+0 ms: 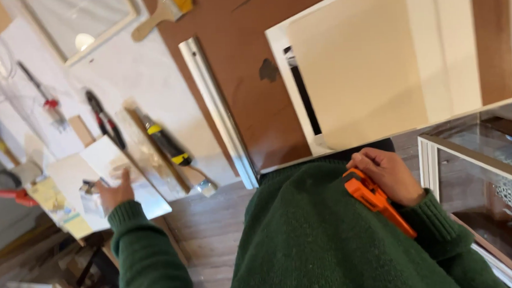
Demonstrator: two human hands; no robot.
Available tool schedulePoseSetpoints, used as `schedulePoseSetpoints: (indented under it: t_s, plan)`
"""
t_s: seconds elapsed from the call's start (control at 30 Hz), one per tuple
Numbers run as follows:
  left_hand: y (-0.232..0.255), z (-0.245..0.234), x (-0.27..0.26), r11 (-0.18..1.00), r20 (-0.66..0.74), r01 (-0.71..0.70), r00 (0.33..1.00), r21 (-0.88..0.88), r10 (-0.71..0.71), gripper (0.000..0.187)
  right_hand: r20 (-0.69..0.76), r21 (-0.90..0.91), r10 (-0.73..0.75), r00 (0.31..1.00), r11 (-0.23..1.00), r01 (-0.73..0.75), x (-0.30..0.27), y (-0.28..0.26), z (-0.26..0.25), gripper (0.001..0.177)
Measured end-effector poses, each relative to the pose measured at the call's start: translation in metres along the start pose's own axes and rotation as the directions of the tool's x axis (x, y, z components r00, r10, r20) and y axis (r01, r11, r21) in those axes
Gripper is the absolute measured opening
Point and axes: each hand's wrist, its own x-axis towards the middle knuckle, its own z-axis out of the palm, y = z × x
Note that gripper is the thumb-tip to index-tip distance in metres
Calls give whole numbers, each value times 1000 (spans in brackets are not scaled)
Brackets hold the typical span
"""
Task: Using a utility knife and metal ruler to cut and prepare mounting materials for artwork.
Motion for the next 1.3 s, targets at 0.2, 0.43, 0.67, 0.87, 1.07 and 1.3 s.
schedulePoseSetpoints:
  t_s: [0.2,0.43,0.67,0.87,1.07,1.3]
  plan:
    - [53,-13,0,994,210,12,977,111,-35,93,-19,-11,37,999,999,-37,1,-12,-3,40]
    - [-8,-23,21,992,125,-112,987,59,104,59,-11,-6,39,999,999,-39,8,-3,0,41]
    - [-141,-23,-19,988,32,3,999,152,-8,57,-57,21,40,998,999,-39,2,-3,1,41]
    - [-145,-14,-88,962,116,-273,955,-6,272,47,-142,-75,17,990,997,-28,-6,-14,10,40]
    - [-133,-40,-92,870,130,-460,865,-178,484,37,-104,-93,-104,989,991,95,-10,-16,17,39]
    - [7,-130,-50,709,32,-629,741,-318,671,26,-109,-23,-131,985,991,130,-17,-17,20,39]
